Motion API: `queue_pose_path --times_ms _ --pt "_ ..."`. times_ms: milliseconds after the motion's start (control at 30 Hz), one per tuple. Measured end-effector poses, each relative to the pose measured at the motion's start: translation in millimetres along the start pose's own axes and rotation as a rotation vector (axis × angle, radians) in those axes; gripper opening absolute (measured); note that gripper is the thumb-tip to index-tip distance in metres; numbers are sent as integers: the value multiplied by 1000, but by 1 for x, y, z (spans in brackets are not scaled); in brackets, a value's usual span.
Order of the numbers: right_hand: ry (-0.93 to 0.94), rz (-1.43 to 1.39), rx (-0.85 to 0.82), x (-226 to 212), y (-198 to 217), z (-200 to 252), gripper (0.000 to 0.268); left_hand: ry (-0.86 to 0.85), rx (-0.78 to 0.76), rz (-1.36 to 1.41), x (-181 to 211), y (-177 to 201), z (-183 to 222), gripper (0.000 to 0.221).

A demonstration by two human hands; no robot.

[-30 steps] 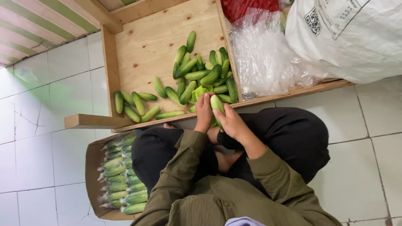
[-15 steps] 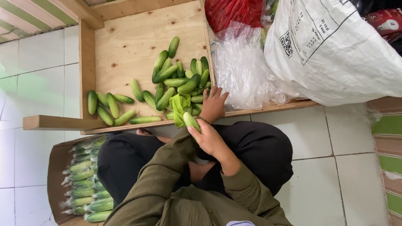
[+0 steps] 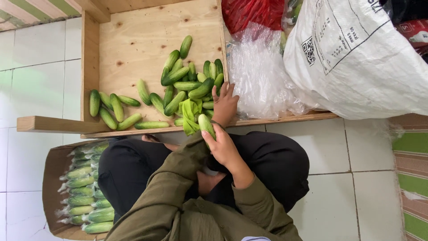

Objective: Bagging individual cucumbers and placing them into a cardboard box

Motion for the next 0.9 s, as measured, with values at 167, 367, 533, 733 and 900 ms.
queue_pose_path --times_ms 167,367,533,733,900 --pt "25 -77 18 -1 -2 8 44 44 47 96 -31 19 21 14" --pt "72 -211 169 -4 6 8 43 211 167 513 -64 146 40 25" --pt "95 -444 258 -14 8 8 49 246 409 654 -73 238 49 29" --pt "61 -609 269 -12 0 1 38 259 511 771 -58 290 73 20" --pt "16 -574 275 75 -14 -58 43 333 597 983 -53 299 106 18"
Point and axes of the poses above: each hand's wrist, its own z-axis away from the middle knuckle, its own y-axis out of the back of the hand, x = y × z, the point moved 6 cm from there along -z, towards the middle knuckle, and after that the axes turned 5 degrees about -y, right-handed, at the moved point
